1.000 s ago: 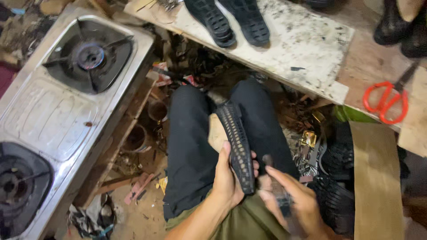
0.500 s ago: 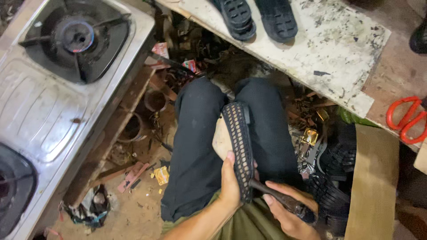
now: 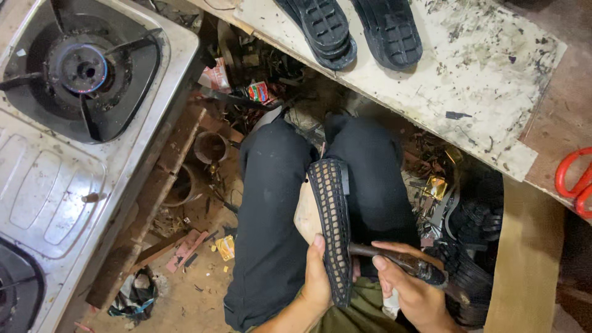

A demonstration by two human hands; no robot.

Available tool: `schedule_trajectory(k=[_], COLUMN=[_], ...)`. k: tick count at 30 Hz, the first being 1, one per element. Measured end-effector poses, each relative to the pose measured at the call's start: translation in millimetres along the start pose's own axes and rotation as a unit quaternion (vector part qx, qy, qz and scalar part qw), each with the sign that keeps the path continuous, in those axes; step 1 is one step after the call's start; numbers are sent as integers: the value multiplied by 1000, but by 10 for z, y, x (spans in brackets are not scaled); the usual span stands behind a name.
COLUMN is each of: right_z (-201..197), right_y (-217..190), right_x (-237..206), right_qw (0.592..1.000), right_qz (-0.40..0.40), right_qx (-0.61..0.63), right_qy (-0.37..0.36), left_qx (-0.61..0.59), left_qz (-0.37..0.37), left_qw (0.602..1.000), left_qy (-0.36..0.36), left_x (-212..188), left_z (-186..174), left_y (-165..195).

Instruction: The person heats a shoe sole on a gas stove burner, then presses it onto a shoe upper and uses a hammer to tap the edges for adhesion. The person repeats this process for multiple soles, handling each one individually and placing finished units on a nearby shelf.

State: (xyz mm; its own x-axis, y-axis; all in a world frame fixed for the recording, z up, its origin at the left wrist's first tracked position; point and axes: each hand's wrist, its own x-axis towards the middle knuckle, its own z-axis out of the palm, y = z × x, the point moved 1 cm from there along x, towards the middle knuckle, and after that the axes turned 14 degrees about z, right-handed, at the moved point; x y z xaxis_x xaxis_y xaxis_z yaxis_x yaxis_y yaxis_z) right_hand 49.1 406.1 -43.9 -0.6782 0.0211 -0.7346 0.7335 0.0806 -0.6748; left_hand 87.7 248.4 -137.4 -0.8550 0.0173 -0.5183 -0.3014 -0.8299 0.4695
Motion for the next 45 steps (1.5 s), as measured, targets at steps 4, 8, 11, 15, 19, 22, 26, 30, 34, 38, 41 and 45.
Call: schedule_trajectory(k=[4, 8, 11, 15, 19, 22, 26, 30, 34, 38, 41, 45], right_z=[-36, -20, 39, 111, 19, -196, -443, -423, -321, -236, -204, -208], right_y=[-2, -46, -105, -207, -224, -193, -106, -20, -41, -105, -174, -337], right_x=[90, 111, 192, 490, 785, 777, 553, 443, 499, 590, 689, 780], right_qw=[999, 1000, 998, 997, 986, 974, 948, 945, 951, 968, 987, 982], right_qz=[8, 11, 54, 35, 158, 170, 118, 132, 101, 90, 118, 141], right_qx=[35, 18, -12, -8, 51, 126, 222, 185, 241, 204, 76, 59], right_qy=[-11, 4, 30, 69, -12, -87, -195, -236, -168, -113, -79, -109], left_qx=[-11, -15, 0, -18, 6, -16, 237, 146, 181, 224, 332, 355], left_qz=[1, -37, -33, -23, 1, 51, 115, 26, 0, 0, 39, -22], left_qw=[1000, 999, 999, 1000, 999, 996, 942, 977, 978, 968, 928, 921], left_qy=[-11, -12, -17, -8, -38, -74, -209, -155, -100, -112, -166, -157], left_x=[-5, -3, 11, 51, 32, -62, 24, 580, 944, 1004, 1088, 1181], left_z=[-11, 15, 35, 26, 9, 99, 208, 380, 478, 434, 485, 661], left_y=[-2, 40, 81, 23, -37, 138, 899, 1337, 1257, 1163, 1218, 1317])
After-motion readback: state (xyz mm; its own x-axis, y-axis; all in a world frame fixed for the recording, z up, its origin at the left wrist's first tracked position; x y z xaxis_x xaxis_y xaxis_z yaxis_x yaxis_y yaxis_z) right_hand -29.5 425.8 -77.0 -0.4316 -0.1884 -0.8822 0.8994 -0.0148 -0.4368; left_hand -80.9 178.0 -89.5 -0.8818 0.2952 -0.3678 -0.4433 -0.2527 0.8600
